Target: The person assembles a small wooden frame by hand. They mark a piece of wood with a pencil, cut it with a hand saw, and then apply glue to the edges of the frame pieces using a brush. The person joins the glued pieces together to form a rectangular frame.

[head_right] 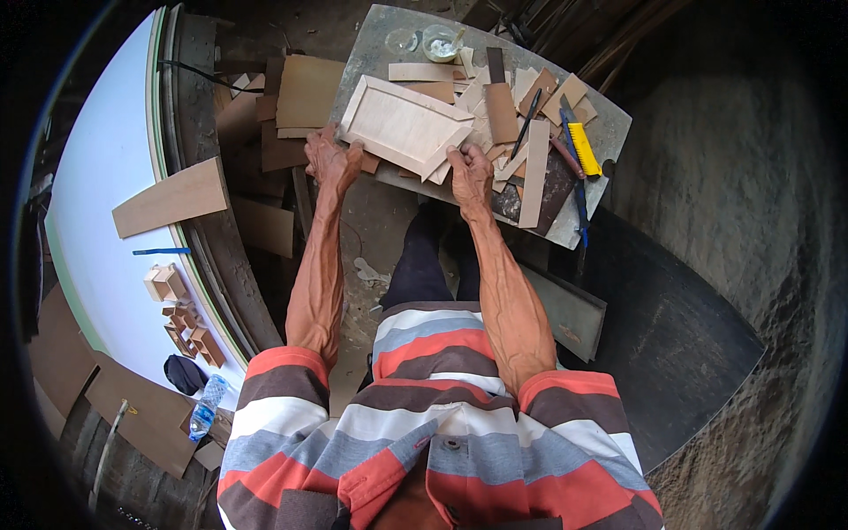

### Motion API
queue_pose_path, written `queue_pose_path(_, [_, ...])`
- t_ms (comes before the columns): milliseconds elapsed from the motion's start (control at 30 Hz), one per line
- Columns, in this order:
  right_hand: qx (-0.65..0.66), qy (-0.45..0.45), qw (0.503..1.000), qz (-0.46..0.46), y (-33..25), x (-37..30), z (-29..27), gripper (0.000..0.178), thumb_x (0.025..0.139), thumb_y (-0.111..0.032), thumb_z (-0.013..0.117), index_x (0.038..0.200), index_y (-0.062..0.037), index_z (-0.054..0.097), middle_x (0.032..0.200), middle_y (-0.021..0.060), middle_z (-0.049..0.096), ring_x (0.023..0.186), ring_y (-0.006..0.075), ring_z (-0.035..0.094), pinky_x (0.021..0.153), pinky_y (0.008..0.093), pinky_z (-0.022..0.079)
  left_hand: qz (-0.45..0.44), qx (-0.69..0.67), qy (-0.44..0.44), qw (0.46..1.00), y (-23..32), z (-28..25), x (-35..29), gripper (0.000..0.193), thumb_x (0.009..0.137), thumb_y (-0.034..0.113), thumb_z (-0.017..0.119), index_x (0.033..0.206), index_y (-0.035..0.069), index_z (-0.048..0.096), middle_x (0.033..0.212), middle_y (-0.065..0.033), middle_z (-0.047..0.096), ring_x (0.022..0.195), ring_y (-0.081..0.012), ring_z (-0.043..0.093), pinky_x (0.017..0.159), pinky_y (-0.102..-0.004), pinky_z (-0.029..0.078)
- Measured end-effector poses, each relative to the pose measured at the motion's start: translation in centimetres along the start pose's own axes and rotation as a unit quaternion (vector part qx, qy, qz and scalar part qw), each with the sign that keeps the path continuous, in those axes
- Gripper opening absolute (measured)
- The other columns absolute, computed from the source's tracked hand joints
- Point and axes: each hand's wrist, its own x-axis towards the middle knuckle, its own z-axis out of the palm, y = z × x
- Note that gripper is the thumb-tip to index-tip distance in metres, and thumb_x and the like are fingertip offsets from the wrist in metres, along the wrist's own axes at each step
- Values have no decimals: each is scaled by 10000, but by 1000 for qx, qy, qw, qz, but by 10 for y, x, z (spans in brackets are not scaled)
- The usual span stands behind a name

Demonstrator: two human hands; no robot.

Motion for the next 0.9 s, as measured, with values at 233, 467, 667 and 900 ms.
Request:
queue_pose_path(233, [-74, -3, 996, -44, -31, -12, -29, 198, 874, -193, 673, 835, -2, 643, 664, -64, 491, 604, 40, 393, 548, 233, 325, 327, 66, 21, 942, 79, -42, -19, 555, 818, 299, 703, 1312, 91, 558, 1368, -160, 481, 1288, -347, 439, 1041, -612, 303])
queue_pose_path(467, [-151, -168, 974, -27, -140, -50, -84, 189, 884, -195, 625, 906, -13, 672, 757, -42, 587, 713, 31, 500, 692, 196, 404, 331, -89, -480, 807, 138, -59, -7, 443, 966, 381, 565, 1243, 39, 612, 1064, -153, 674, 1002, -296, 625, 925, -385, 463])
queue_pose_path(667, [-201, -105, 972, -60, -184, -65, -119, 219, 868, -195, 664, 901, 21, 668, 790, 25, 642, 778, 93, 583, 770, 264, 462, 244, -257, -487, 798, 150, -62, -57, 347, 972, 243, 554, 1158, -41, 627, 949, -59, 663, 848, -119, 583, 786, -292, 480])
queue_pose_path(900, [-480, 23, 764, -431, -230, -94, -114, 216, 780, -182, 718, 937, -36, 697, 944, 95, 669, 940, 300, 614, 845, 413, 485, 218, -316, -416, 824, 173, -83, -99, 353, 985, 189, 518, 1268, -7, 598, 1010, -60, 672, 893, -111, 599, 838, -276, 484])
